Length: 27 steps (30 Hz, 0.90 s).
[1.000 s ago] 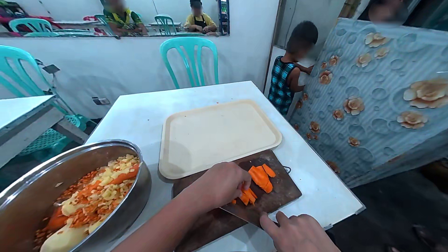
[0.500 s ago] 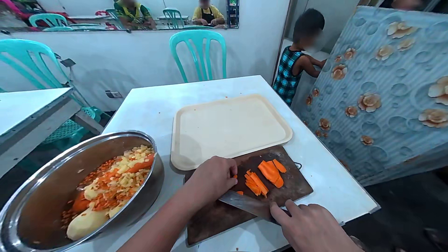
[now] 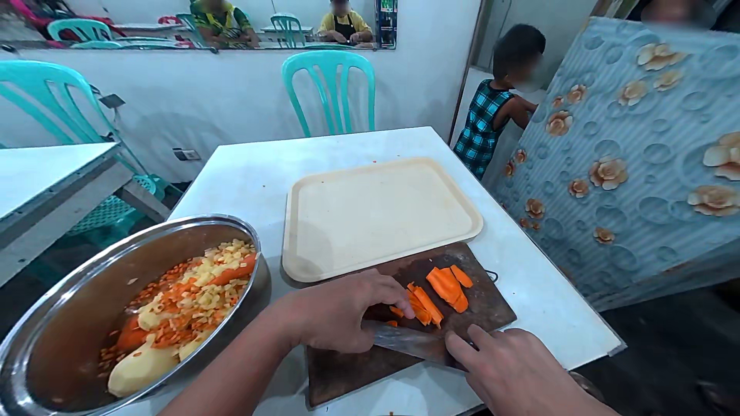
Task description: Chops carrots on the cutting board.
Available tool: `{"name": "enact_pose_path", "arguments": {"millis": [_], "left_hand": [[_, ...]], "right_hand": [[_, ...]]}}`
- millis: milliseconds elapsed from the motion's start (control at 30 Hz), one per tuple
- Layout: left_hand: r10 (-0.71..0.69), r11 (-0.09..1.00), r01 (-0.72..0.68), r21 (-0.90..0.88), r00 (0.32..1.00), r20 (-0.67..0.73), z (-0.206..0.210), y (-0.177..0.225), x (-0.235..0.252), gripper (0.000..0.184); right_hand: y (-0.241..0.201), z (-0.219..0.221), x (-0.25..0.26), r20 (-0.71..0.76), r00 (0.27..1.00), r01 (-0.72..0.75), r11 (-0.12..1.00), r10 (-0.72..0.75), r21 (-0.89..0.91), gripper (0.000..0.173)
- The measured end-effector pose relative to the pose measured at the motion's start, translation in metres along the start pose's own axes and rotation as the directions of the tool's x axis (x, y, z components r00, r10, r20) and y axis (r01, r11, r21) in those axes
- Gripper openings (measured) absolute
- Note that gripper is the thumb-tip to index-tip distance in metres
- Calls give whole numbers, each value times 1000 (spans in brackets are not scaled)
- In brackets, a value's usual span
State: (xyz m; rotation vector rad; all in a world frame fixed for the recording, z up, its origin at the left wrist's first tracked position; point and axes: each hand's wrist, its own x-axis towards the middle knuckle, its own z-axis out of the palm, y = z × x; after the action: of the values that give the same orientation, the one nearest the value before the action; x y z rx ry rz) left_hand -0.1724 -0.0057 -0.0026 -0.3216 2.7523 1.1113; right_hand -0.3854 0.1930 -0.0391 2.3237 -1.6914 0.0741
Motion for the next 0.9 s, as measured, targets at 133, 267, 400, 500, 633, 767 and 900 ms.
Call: {"name": "enact_pose_path", "arguments": {"millis": [133,267,400,500,633,767,900], "left_hand": [[79,996,-81,-36,995,-61,2,-5,-7,49],[135,991,-133,25,968,-210,8,-5,-20,49],[169,962,-88,259,935,-312,31,1,-14,57],[107,940,-9,341,957,-271,36,9,-2,59],[25,913,59,404,979,-201,38,18,11,62],[15,900,85,428,974,-226,42,20,13,61],[15,911,104,399,958,-286,44,18,10,65]], "right_hand": [[3,-3,0,52,999,-6,998,3,67,19],[9,-6,2,180,983,-64,971,22,229,15],[13,-14,6,271,963,-88,955,9,282,14],[11,-19,9,286,958,-75,971,8,225,14],[7,-17,4,162,987,-13,992,-8,125,10],[4,-25,1,161,987,-5,997,-7,75,9],[6,-29,-6,109,994,6,998,-12,55,9]]}}
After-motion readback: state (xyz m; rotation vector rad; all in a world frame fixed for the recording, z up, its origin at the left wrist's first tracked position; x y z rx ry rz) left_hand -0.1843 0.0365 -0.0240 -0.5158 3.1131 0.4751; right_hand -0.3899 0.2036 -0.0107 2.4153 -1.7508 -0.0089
